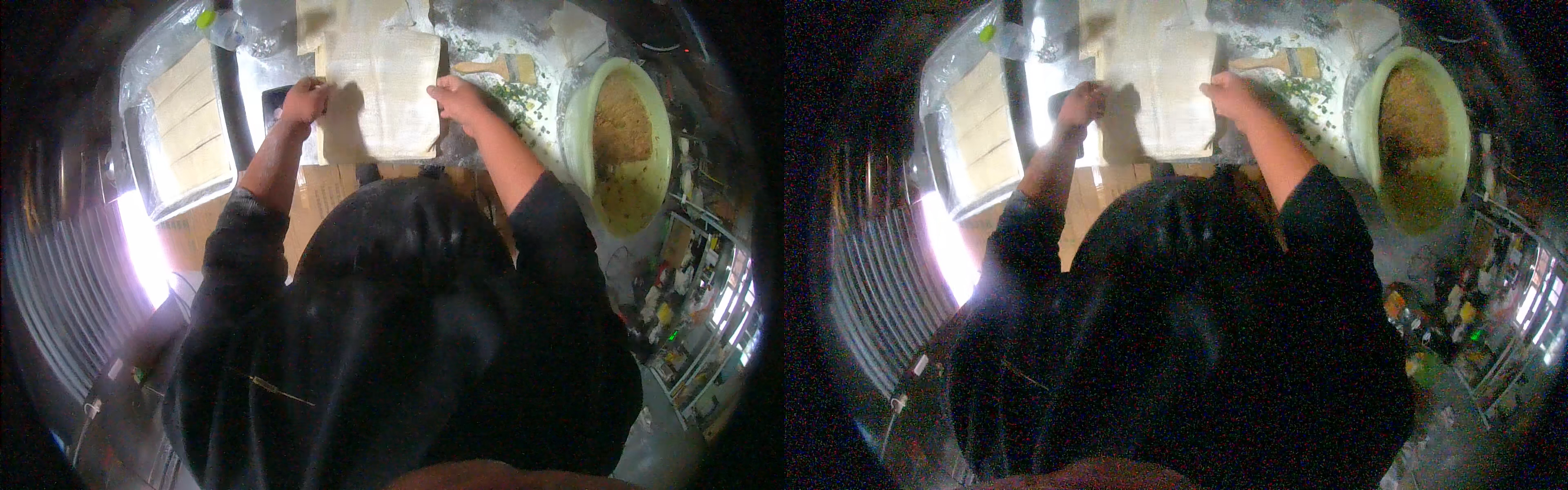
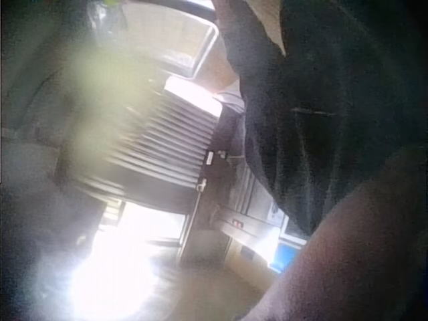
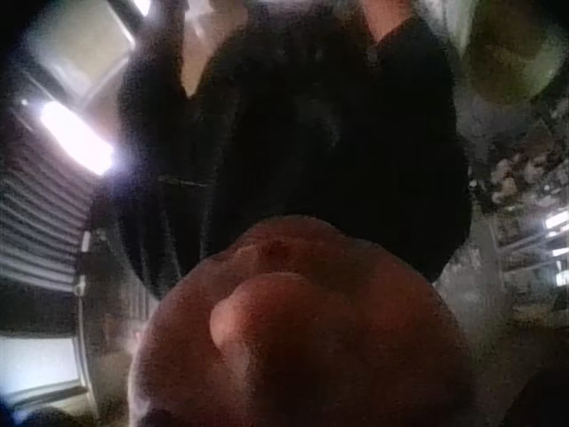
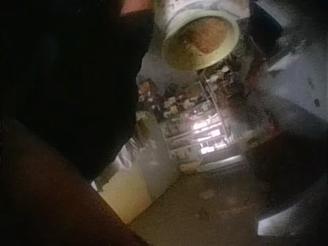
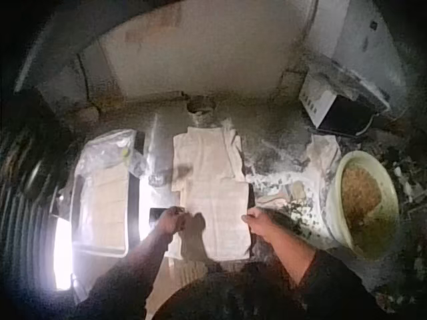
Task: The person places a filling mixture onto flat dough sheets, folds them into rectangular packets, and places them on a tray. The process is repeated multiple times with consistent hand movements.
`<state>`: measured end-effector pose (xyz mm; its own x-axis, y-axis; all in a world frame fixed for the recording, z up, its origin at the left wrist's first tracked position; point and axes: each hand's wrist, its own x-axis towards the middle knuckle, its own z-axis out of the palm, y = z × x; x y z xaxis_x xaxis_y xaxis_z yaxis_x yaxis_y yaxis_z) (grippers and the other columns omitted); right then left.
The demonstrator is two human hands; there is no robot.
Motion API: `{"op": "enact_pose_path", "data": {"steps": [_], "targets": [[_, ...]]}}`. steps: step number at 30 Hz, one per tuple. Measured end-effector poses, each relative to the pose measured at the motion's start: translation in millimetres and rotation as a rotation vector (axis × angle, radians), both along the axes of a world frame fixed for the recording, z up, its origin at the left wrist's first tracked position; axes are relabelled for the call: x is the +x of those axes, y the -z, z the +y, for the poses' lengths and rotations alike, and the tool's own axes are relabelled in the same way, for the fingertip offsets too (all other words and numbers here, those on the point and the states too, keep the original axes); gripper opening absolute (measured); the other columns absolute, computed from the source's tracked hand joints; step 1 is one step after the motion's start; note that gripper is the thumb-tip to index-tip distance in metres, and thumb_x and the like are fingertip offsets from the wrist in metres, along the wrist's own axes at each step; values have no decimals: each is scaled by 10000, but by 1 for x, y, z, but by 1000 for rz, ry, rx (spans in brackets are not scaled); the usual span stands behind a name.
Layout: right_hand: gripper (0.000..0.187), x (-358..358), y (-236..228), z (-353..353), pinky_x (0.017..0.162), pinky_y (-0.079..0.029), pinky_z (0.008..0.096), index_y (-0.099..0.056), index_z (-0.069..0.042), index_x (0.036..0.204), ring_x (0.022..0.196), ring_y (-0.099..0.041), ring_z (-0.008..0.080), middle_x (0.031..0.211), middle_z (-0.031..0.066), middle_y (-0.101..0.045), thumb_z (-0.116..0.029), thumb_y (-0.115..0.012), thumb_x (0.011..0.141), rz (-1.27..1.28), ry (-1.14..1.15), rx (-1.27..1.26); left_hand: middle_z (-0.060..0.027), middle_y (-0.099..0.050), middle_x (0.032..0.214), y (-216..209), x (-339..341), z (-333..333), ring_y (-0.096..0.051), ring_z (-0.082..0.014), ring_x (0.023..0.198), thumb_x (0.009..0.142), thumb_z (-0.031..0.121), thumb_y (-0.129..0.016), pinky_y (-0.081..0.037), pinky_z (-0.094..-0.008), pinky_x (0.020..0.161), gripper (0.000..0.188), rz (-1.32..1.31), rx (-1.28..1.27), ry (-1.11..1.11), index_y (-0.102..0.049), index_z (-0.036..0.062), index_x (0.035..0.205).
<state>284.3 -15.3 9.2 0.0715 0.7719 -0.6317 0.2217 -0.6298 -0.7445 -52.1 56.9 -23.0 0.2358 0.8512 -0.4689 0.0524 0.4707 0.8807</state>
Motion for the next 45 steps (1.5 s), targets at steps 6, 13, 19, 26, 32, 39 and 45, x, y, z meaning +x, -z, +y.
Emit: {"op": "enact_pose_path", "data": {"steps": [6,13,19,26,32,39,45], "targets": [[229,-12,10,-66,631,-500,318,-612,10,1016,739,-631,135,892,84,-677,-184,-705,939,-60,-177,104,-123,-680,788,-8,-11,-67,-637,-188,668,902,299,-715,-498,-348,606,333,543,173,315,-669,-31,903],[284,-16,20,-91,565,-503,332,-607,24,976,592,-639,147,809,104,-687,-232,-720,925,-151,-127,106,-137,-667,752,-24,-11,-81,-656,-195,640,923,322,-710,-512,-361,573,379,422,78,242,-637,-47,877],[323,-23,24,-104,666,-531,378,-638,10,1011,708,-673,215,869,144,-709,-282,-735,913,-330,-95,199,-162,-686,791,-16,-23,-81,-679,-231,689,905,395,-730,-526,-384,630,435,584,219,396,-644,-32,904],[372,2,-16,-153,863,-553,430,-653,-18,1140,941,-706,305,1045,174,-731,-320,-708,931,-427,48,401,-224,-709,955,6,-37,-70,-695,-378,890,850,399,-743,-531,-449,786,430,713,532,667,-644,-1,972],[228,79,-104,-226,836,-545,406,-712,-54,981,918,-709,293,1005,182,-717,-271,-691,916,-705,365,523,-230,-703,913,-35,-30,-87,-682,-429,884,888,361,-705,-525,-482,757,347,871,541,532,-621,39,989],[350,208,-163,-235,879,-539,435,-709,-45,1073,989,-701,348,1072,160,-734,-354,-578,975,-1157,437,100,-200,-709,912,3,11,-71,-695,-381,879,941,389,-673,-534,-443,732,365,495,589,728,-655,25,922],[694,262,-132,-202,1092,-430,450,-545,1,1378,1287,-549,393,1404,235,-554,-516,-578,916,-1112,227,-275,-122,-732,1039,15,44,-81,-690,-348,968,1026,425,-444,-529,-427,871,396,608,899,991,-736,168,1104]]}}
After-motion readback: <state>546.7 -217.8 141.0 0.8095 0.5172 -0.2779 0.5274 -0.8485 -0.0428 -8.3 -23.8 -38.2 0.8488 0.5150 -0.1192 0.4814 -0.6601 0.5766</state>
